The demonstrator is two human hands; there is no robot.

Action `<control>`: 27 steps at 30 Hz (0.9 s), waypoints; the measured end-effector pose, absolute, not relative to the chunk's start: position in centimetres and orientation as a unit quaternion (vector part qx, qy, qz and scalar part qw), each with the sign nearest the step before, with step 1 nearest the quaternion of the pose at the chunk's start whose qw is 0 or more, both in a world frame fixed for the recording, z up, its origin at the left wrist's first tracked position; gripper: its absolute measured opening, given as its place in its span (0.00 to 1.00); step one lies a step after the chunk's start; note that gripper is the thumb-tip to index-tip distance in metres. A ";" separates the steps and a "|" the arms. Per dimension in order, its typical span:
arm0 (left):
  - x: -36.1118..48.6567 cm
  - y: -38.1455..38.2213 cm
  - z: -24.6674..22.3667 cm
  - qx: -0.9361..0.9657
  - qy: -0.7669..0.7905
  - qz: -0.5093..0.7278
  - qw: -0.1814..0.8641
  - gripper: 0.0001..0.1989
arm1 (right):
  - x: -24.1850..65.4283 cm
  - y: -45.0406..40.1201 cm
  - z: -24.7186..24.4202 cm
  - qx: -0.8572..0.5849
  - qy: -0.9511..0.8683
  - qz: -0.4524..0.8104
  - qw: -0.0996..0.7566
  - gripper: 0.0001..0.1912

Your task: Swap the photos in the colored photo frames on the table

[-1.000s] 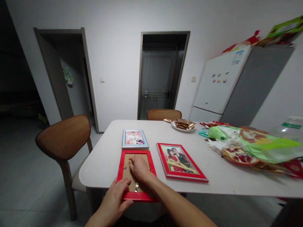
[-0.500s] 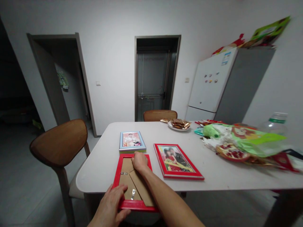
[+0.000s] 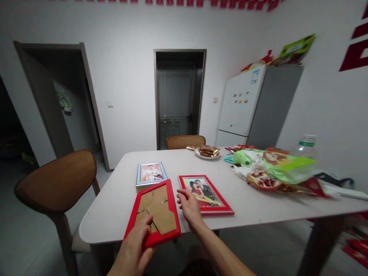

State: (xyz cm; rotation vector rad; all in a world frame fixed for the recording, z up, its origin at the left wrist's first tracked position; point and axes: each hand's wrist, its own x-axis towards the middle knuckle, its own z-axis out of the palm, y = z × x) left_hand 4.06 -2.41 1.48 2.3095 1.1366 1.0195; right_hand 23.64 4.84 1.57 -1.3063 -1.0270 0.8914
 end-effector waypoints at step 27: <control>19.6 6.1 -0.4 0.698 0.489 0.381 0.358 0.25 | 40.7 10.6 1.7 -0.775 -0.519 0.131 0.336 0.20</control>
